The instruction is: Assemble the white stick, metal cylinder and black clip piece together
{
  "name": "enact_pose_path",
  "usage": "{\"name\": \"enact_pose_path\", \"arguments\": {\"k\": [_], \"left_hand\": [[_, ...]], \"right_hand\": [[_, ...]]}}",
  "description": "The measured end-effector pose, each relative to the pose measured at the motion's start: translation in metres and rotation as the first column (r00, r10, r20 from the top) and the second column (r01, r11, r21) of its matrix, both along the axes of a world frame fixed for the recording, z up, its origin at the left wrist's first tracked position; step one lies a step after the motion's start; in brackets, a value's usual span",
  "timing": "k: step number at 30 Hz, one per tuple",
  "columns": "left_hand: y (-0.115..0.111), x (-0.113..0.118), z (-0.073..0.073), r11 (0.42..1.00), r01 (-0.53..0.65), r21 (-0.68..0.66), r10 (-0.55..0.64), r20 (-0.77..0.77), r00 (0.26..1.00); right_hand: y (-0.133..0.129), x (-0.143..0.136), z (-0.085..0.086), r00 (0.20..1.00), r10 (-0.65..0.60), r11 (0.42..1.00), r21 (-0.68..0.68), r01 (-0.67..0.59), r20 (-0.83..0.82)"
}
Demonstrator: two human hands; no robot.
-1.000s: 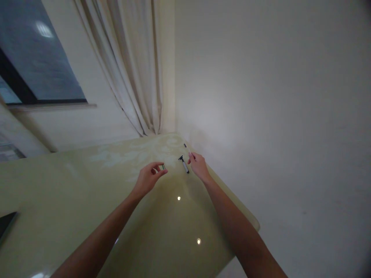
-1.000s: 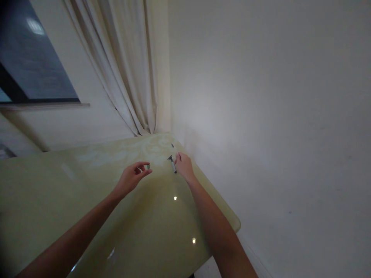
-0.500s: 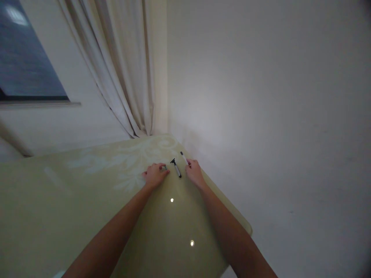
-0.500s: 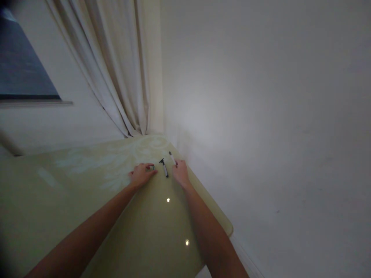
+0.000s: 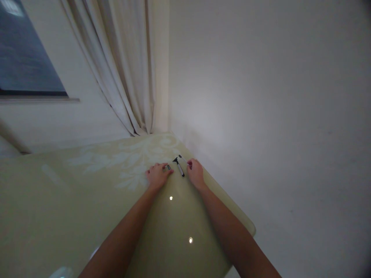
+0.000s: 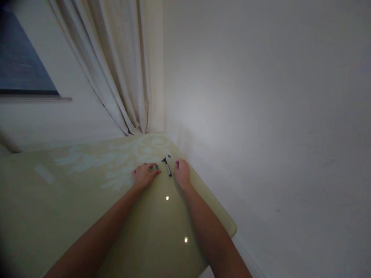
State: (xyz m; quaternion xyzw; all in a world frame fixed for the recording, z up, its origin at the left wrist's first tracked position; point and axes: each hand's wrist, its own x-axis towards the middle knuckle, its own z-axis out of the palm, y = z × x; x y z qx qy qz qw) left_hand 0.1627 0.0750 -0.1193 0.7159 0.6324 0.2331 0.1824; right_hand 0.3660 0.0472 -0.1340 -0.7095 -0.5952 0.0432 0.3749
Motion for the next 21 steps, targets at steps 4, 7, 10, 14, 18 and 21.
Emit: {"name": "enact_pose_path", "arguments": {"k": [4, 7, 10, 14, 18, 21], "left_hand": [[-0.002, -0.006, -0.003, 0.999, 0.037, 0.022, -0.038, 0.056, 0.998], [-0.003, -0.012, -0.006, 0.995, 0.093, 0.034, -0.096, 0.111, 0.989], [-0.004, -0.021, -0.007, 0.987, 0.153, 0.047, -0.159, 0.177, 0.971], [-0.006, -0.037, -0.008, 0.976, 0.205, 0.067, -0.216, 0.28, 0.936], [-0.011, -0.057, -0.006, 0.967, 0.245, 0.072, -0.254, 0.361, 0.897], [-0.019, -0.073, -0.003, 0.96, 0.27, 0.066, -0.274, 0.387, 0.88]], "right_hand": [[-0.003, -0.001, 0.002, 0.999, -0.012, 0.999, -0.045, 0.014, 0.043], [-0.005, -0.003, 0.006, 0.997, -0.011, 0.997, -0.075, 0.017, 0.075], [-0.008, -0.005, 0.012, 0.994, 0.005, 0.995, -0.097, 0.005, 0.11], [-0.016, -0.011, 0.024, 0.981, 0.068, 0.994, -0.095, -0.052, 0.183], [-0.02, -0.03, 0.037, 0.946, 0.174, 0.981, -0.129, -0.144, 0.272], [-0.012, -0.052, 0.048, 0.914, 0.245, 0.962, -0.195, -0.189, 0.324]]}}
